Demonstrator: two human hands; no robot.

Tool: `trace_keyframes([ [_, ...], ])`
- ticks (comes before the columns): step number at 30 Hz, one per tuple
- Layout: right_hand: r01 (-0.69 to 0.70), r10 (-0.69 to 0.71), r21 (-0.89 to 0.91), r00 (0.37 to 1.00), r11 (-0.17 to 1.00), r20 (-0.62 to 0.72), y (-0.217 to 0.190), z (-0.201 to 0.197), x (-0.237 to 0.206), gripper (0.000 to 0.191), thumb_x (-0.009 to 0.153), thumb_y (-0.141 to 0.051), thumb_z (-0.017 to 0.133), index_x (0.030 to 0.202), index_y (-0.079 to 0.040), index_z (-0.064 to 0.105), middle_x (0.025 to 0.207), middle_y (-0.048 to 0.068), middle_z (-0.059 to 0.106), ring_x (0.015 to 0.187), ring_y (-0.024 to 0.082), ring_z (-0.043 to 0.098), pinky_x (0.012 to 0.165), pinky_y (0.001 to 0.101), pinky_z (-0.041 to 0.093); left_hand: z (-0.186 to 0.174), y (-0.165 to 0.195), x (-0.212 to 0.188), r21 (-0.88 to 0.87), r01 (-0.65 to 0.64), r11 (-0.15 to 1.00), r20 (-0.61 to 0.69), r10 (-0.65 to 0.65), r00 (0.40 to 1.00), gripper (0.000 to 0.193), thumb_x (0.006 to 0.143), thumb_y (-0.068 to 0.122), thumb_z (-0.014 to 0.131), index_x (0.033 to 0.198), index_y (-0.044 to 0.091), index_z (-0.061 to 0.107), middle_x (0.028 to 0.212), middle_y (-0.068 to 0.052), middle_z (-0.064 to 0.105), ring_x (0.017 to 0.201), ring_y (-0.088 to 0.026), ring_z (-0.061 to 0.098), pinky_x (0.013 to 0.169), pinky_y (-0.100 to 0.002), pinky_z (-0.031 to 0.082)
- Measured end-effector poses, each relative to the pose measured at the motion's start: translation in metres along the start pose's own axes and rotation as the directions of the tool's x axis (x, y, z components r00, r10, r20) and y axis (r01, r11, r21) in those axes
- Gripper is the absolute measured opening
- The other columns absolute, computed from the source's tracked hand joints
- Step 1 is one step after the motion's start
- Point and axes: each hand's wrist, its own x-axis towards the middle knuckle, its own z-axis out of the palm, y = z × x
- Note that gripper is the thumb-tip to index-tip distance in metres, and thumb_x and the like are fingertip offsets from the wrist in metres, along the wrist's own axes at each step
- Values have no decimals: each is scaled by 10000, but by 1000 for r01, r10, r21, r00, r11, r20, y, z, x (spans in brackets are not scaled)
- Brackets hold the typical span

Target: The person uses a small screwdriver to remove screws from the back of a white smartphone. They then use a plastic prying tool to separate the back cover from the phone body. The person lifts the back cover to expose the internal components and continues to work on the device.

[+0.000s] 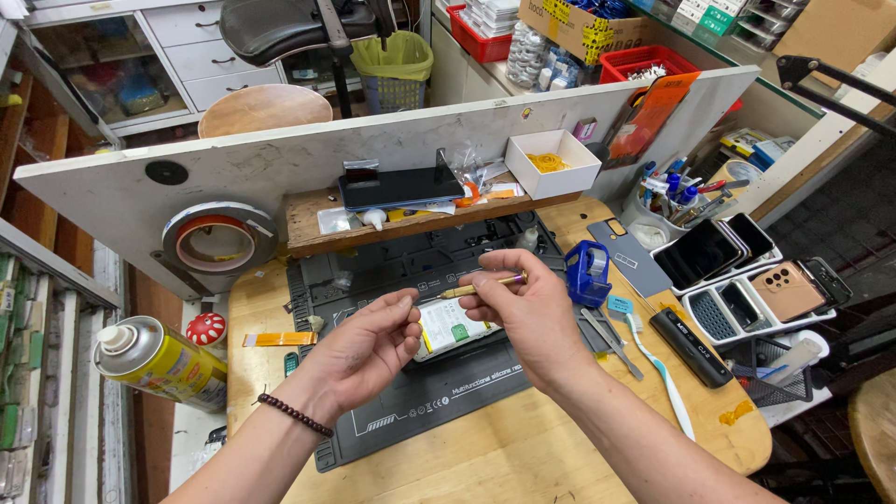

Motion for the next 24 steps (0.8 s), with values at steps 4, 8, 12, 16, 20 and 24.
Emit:
trace_keyframes([
  [4, 0, 0, -15, 1000, 1000, 18, 0, 6, -1, 351, 915, -95, 669, 1232, 18, 572, 1053, 177, 752, 835, 175, 731, 732, 291, 614, 2, 0, -2, -11, -10, 1000, 14, 11, 1000, 256, 954, 122, 657, 1192, 52, 595, 906, -51, 648, 797, -127, 649, 723, -251, 583],
  [8, -18, 19, -30, 1000, 999, 23, 1, 9, -2, 341, 912, -99, 673, 1216, 20, 574, 1036, 167, 756, 831, 168, 735, 734, 289, 614, -1, 0, -3, 1, -17, 1000, 22, 17, 1000, 270, 954, 126, 655, 1206, 54, 592, 904, -51, 649, 790, -129, 645, 715, -252, 579],
  [12, -22, 22, -32, 999, 999, 29, 4, 10, -2, 335, 909, -99, 681, 1204, 21, 575, 1016, 156, 756, 826, 165, 737, 730, 284, 611, -4, -1, -2, 3, 0, 1000, -3, 0, 1000, 280, 946, 110, 657, 1213, 56, 594, 907, -48, 652, 796, -127, 648, 718, -251, 577],
  [16, -32, 33, -40, 999, 999, 18, 7, 10, -2, 330, 907, -93, 681, 1201, 18, 579, 1010, 154, 755, 821, 166, 737, 723, 282, 610, -7, -2, -1, 19, 5, 1000, -21, -4, 1000, 289, 939, 100, 662, 1216, 50, 597, 904, -49, 654, 799, -132, 651, 729, -257, 581],
  [20, -33, 33, -27, 999, 999, 0, 11, 11, -1, 323, 909, -82, 671, 1196, 29, 575, 1022, 171, 751, 818, 174, 737, 729, 293, 622, -8, -2, 0, 27, 9, 1000, -38, -8, 999, 287, 936, 99, 667, 1210, 52, 597, 903, -52, 658, 801, -136, 649, 734, -260, 580],
  [24, -39, 39, -13, 999, 999, -16, 12, 11, 1, 323, 911, -80, 664, 1200, 28, 573, 1032, 179, 747, 823, 171, 738, 733, 294, 629, -8, -1, 1, 27, -3, 1000, -25, 4, 1000, 296, 932, 93, 667, 1216, 52, 593, 895, -54, 654, 796, -141, 646, 730, -263, 580],
])
